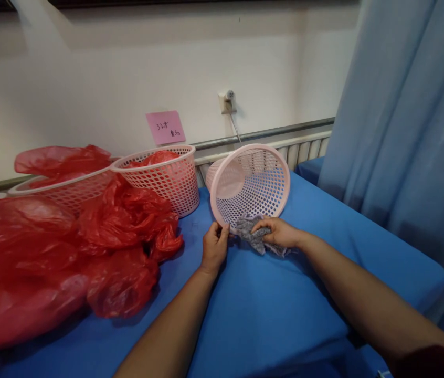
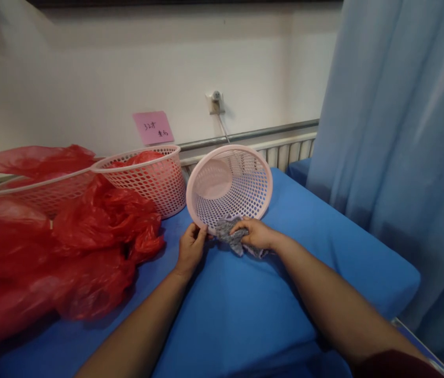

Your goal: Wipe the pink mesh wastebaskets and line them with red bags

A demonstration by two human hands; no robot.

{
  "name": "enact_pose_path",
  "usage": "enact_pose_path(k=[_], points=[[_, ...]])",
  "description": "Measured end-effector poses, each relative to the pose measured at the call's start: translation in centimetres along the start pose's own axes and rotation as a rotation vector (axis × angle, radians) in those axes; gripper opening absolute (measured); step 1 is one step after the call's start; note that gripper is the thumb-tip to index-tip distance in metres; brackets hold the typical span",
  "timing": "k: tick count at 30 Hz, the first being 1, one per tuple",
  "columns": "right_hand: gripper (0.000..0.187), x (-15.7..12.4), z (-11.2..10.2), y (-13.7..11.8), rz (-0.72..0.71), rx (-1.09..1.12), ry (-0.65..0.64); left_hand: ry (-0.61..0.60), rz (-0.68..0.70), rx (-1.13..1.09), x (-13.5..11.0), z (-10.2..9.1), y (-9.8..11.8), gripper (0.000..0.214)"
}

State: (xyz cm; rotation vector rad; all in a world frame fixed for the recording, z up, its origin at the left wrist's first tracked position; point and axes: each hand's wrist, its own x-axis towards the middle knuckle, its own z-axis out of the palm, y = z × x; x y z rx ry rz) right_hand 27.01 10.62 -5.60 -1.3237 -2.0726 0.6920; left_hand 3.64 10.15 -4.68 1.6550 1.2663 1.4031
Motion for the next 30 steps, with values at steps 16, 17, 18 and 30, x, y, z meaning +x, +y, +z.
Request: enact_pose_path(k=[16, 17, 18, 30], points=[[0.043, 0.2, 0.9, 0.1, 0.016, 0.193, -0.050, -0.161, -0.027, -0.002, -0.4, 1.2, -1.1, 0.033], [0.042, 0.3, 1.1, 0.0, 0.003, 0.212, -0.056, -0.182, -0.036, 0.000, -0.4, 1.3, -1.3, 0.032], [0.040, 0.4, 1.0, 0.2, 0.014, 0.200, -0.029, -0.192, -0.041, -0.001, -0.3, 1.2, -1.4, 0.032], [0.041, 0.3, -1.1, 1.7, 0.141, -0.074, 0.169, -0.079, -0.020, -0.027, -0.4, 0.8, -0.4, 0.035]])
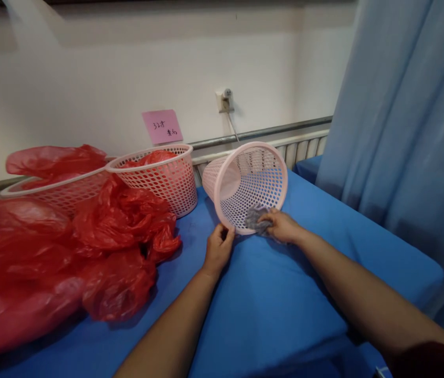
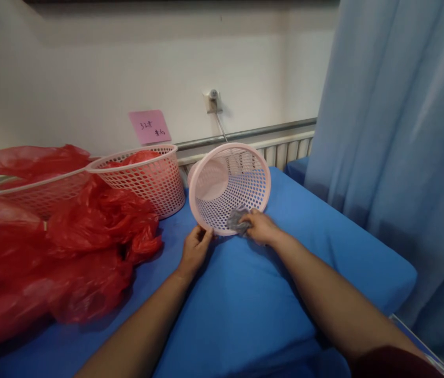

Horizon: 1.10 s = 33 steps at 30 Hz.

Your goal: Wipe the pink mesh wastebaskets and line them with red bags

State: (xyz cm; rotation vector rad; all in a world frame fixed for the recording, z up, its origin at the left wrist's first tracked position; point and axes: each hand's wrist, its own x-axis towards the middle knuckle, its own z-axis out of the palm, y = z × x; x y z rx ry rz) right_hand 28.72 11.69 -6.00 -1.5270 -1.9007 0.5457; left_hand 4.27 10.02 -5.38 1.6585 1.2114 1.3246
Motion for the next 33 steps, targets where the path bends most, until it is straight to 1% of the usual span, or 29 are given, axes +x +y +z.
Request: enact_pose_path(k=[2, 4, 6, 9, 10, 11, 12, 14, 16, 18, 20, 21, 23, 25, 27, 29, 30, 31, 33], points=[[0.043, -0.4, 1.4, -1.3, -0.086, 0.061, -0.100, -0.034, -0.008, -0.005, 0.0, 0.4, -0.4, 0.036], [0.044, -0.5, 1.9, -1.9, -0.098, 0.071, -0.114, -0.030, -0.006, -0.010, 0.1, 0.4, -0.5, 0.037], [0.041, -0.3, 1.0, -1.8, -0.029, 0.001, -0.019, 0.022, 0.007, -0.010, 0.3, -0.1, -0.1, 0.035], [0.041, 0.1, -1.7, -0.7, 0.107, -0.127, 0.208, 0.164, 0.046, -0.001, 0.6, -1.2, 0.8, 0.036], [0.042, 0.1, -2.5, -0.3, 0.140, -0.160, 0.264, 0.204, 0.060, 0.001, 0.6, -1.5, 1.1, 0.037], [0.043, 0.1, -3.0, -0.2, 0.158, -0.184, 0.293, 0.231, 0.072, 0.001, 0.6, -1.7, 1.3, 0.037], [0.043, 0.0, -3.3, -0.1, 0.160, -0.197, 0.290, 0.240, 0.079, 0.001, 0.5, -1.7, 1.4, 0.037], [0.039, -0.3, -2.7, -0.6, 0.116, -0.194, 0.206, 0.208, 0.078, -0.001, 0.4, -1.3, 1.3, 0.035], [0.036, -0.6, -1.1, -1.4, 0.042, -0.161, 0.078, 0.120, 0.063, -0.001, 0.1, -0.6, 0.8, 0.031], [0.040, -0.8, 0.5, -2.2, -0.038, -0.093, -0.033, 0.016, 0.042, -0.002, -0.1, 0.2, 0.2, 0.030], [0.045, -0.9, 1.4, -2.6, -0.111, -0.015, -0.109, -0.057, 0.022, -0.003, -0.2, 0.6, -0.4, 0.032], [0.045, -0.8, 1.3, -2.5, -0.124, -0.011, -0.112, -0.075, 0.015, -0.001, -0.1, 0.7, -0.5, 0.032], [0.042, -0.7, 0.4, -1.9, -0.082, -0.089, -0.045, -0.073, 0.011, 0.002, 0.0, 0.5, -0.5, 0.031], [0.038, -0.4, -1.2, -1.0, 0.030, -0.211, 0.082, -0.025, 0.021, 0.007, 0.2, 0.1, -0.1, 0.029], [0.038, -0.2, -2.9, -0.1, 0.134, -0.284, 0.206, 0.048, 0.042, 0.016, 0.3, -0.3, 0.5, 0.029], [0.038, -0.1, -3.7, 0.3, 0.184, -0.314, 0.278, 0.106, 0.064, 0.026, 0.2, -0.5, 1.0, 0.031], [0.038, -0.1, -3.7, 0.3, 0.186, -0.313, 0.268, 0.118, 0.071, 0.029, 0.1, -0.5, 1.1, 0.032], [0.037, -0.1, -3.4, 0.2, 0.171, -0.299, 0.225, 0.116, 0.073, 0.033, -0.1, -0.5, 1.2, 0.032], [0.037, -0.2, -2.2, -0.4, 0.109, -0.251, 0.088, 0.078, 0.065, 0.041, -0.3, -0.3, 1.1, 0.032]])
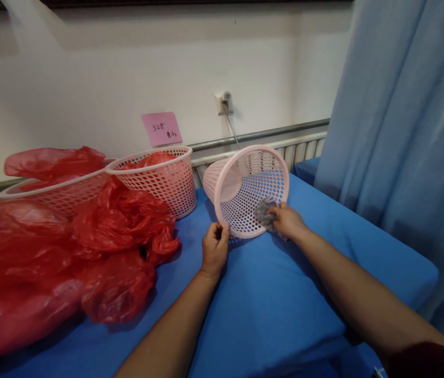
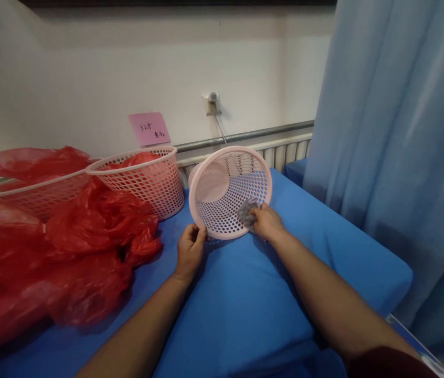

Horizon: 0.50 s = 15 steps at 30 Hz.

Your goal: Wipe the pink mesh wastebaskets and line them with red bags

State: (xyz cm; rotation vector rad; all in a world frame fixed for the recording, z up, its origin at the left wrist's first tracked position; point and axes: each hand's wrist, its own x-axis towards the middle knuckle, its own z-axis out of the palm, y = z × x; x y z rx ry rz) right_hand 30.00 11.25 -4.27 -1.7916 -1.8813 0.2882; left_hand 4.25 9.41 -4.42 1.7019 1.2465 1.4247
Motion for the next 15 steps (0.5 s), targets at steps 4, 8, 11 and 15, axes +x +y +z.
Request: enact_pose_path(k=[4, 8, 11, 15], points=[[0.044, -0.6, 2.2, -1.6, -0.222, 0.237, -0.220, -0.129, -0.043, 0.021, -0.2, 0.5, -0.9, 0.033], [0.044, -0.4, 2.0, -1.3, -0.282, 0.208, -0.187, -0.214, -0.083, 0.054, 0.2, 0.5, -1.5, 0.035], [0.041, 0.1, 0.0, 0.2, -0.117, 0.000, 0.036, -0.159, -0.075, 0.068, 0.7, 0.0, -1.1, 0.037], [0.043, 0.6, -2.3, 1.5, 0.101, -0.116, 0.299, 0.019, -0.016, 0.113, 0.9, -0.7, -0.1, 0.037]])
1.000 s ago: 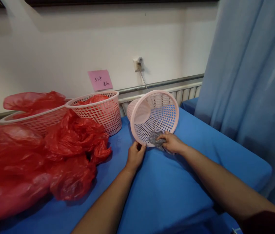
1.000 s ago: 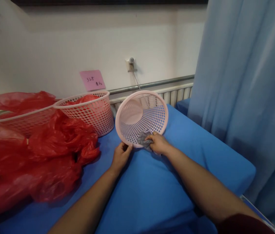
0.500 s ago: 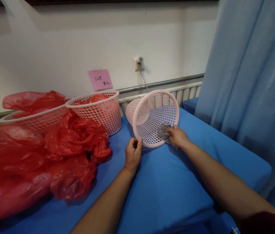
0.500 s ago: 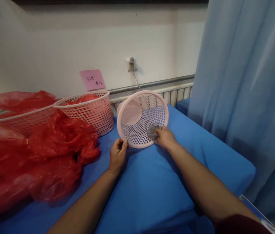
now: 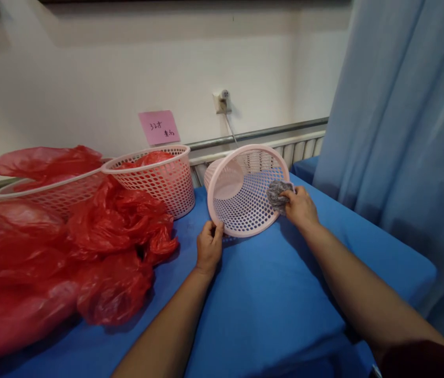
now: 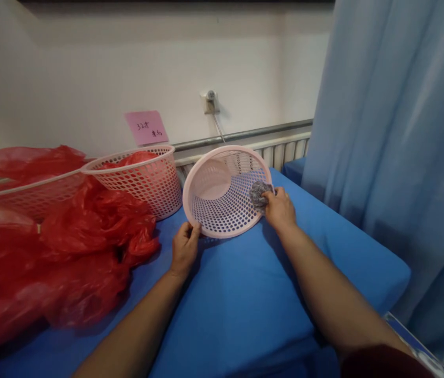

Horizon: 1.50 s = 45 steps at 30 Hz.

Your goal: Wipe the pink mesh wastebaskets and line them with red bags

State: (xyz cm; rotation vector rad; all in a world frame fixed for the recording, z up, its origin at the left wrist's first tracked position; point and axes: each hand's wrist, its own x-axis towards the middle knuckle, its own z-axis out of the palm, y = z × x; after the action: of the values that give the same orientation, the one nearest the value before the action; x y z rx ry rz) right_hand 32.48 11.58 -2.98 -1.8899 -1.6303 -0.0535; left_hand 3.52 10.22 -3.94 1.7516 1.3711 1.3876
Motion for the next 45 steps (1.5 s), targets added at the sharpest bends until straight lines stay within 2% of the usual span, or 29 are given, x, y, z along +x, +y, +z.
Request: enact_pose_path(k=[2, 3, 8, 10, 13, 17, 20, 22, 24, 26, 28, 30, 33, 37, 40, 42, 44, 45], points=[[0.043, 0.0, -0.1, -0.1, 0.021, -0.028, 0.049, 0.050, 0.027, 0.024, -0.1, -0.2, 0.3, 0.038], [0.043, -0.2, 0.0, -0.4, 0.011, -0.017, 0.018, 0.060, 0.038, 0.034, -0.3, -0.2, 0.5, 0.038], [0.039, -1.9, 2.1, -2.3, -0.093, 0.149, -0.335, 0.015, 0.074, 0.055, -0.9, 0.1, 1.0, 0.039], [0.039, -2.3, 2.6, -2.5, -0.110, 0.186, -0.366, -0.008, 0.084, 0.062, -1.0, 0.0, 1.2, 0.039], [0.039, -1.3, 2.0, -1.8, 0.004, 0.194, -0.257, -0.035, 0.101, 0.077, -1.0, -0.2, 1.5, 0.039], [0.043, 3.5, -1.2, -0.9, 0.187, 0.204, 0.023, -0.069, 0.129, 0.089, -0.9, -0.1, 2.0, 0.035], [0.040, 7.6, -4.0, -3.0, 0.187, 0.388, 0.231, -0.099, 0.149, 0.083, -0.9, 0.2, 2.2, 0.032], [0.037, 8.7, -4.9, -5.9, 0.086, 0.602, 0.309, -0.115, 0.154, 0.074, -0.9, 0.3, 2.2, 0.031], [0.035, 7.9, -4.8, -9.1, -0.077, 0.773, 0.263, -0.121, 0.154, 0.066, -0.9, 0.2, 2.2, 0.031], [0.035, 5.1, -3.7, -11.6, -0.223, 0.848, 0.093, -0.123, 0.152, 0.056, -1.0, 0.0, 2.1, 0.031], [0.033, 1.1, -1.9, -12.5, -0.279, 0.810, -0.085, -0.127, 0.150, 0.045, -1.3, -0.2, 2.1, 0.032], [0.032, -2.7, -0.1, -11.6, -0.373, 0.692, -0.227, -0.131, 0.146, 0.034, -1.5, -0.3, 1.9, 0.033], [0.039, -6.3, 1.5, -8.1, -0.438, 0.390, -0.323, -0.115, 0.133, 0.020, -1.9, -0.1, 1.7, 0.036], [0.035, -6.4, 1.1, -3.9, -0.327, 0.096, -0.299, -0.074, 0.118, 0.003, -2.0, 0.2, 1.4, 0.038], [0.042, -5.4, -0.5, -3.9, -0.249, 0.047, -0.169, -0.058, 0.113, -0.019, -1.8, 0.3, 1.2, 0.037], [0.047, -5.5, -1.7, -5.6, -0.327, 0.082, -0.027, -0.049, 0.110, -0.036, -1.8, 0.3, 1.1, 0.035], [0.044, -6.2, -2.8, -8.2, -0.525, 0.136, 0.050, -0.051, 0.099, -0.068, -1.7, 0.2, 1.0, 0.031], [0.038, -6.6, -3.1, -9.6, -0.664, 0.154, 0.029, -0.056, 0.090, -0.091, -1.7, 0.1, 0.9, 0.028]])
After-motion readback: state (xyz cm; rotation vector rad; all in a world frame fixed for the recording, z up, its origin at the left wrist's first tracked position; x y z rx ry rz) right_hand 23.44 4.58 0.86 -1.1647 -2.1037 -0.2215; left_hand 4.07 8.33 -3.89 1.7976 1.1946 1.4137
